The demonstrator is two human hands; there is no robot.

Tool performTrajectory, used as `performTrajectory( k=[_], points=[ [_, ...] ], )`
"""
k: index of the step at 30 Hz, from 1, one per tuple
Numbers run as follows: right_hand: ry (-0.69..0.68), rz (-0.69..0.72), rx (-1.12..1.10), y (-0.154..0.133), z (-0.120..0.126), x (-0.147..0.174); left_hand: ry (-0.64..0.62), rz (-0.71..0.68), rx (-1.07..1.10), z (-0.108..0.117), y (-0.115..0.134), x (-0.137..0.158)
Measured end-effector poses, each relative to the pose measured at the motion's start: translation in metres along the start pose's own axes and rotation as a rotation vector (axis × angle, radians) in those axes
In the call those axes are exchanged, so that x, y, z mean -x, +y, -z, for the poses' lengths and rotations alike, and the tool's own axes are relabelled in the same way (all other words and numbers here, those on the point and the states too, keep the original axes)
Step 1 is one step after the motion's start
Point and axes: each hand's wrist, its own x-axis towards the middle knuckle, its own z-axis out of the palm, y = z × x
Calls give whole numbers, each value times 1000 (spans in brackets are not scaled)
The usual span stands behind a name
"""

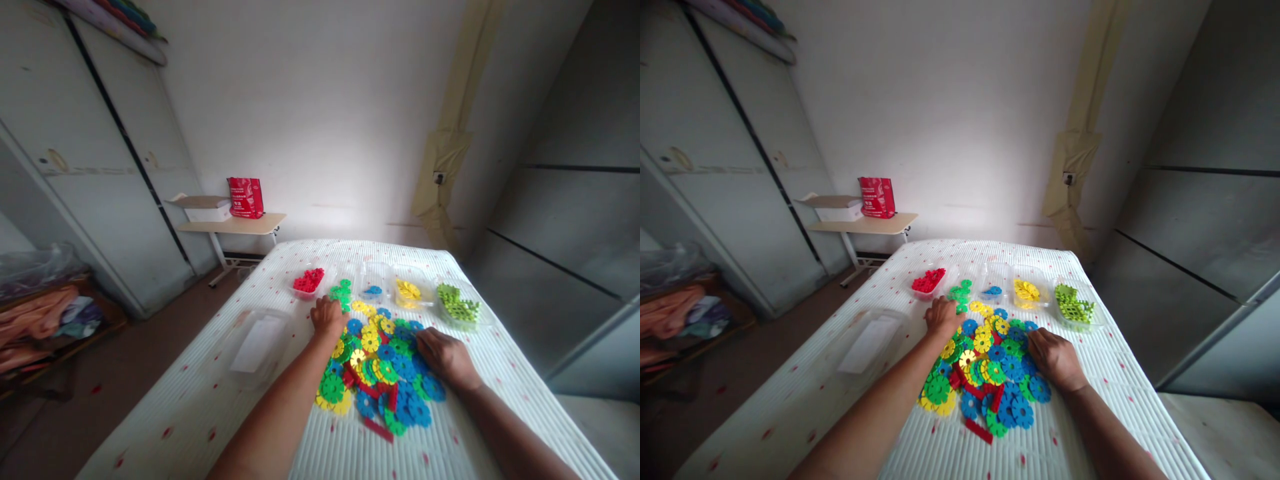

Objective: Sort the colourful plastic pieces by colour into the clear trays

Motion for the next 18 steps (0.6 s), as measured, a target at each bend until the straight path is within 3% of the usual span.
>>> performTrajectory(
  k=[11, 18],
  points=[
    [5, 12, -11, -1, 0, -1, -105, -18, 217, 2, -45, -20],
    [13, 17, 17, 0, -2, 2, -111, -87, 93, 6, -38, -9]
  ],
)
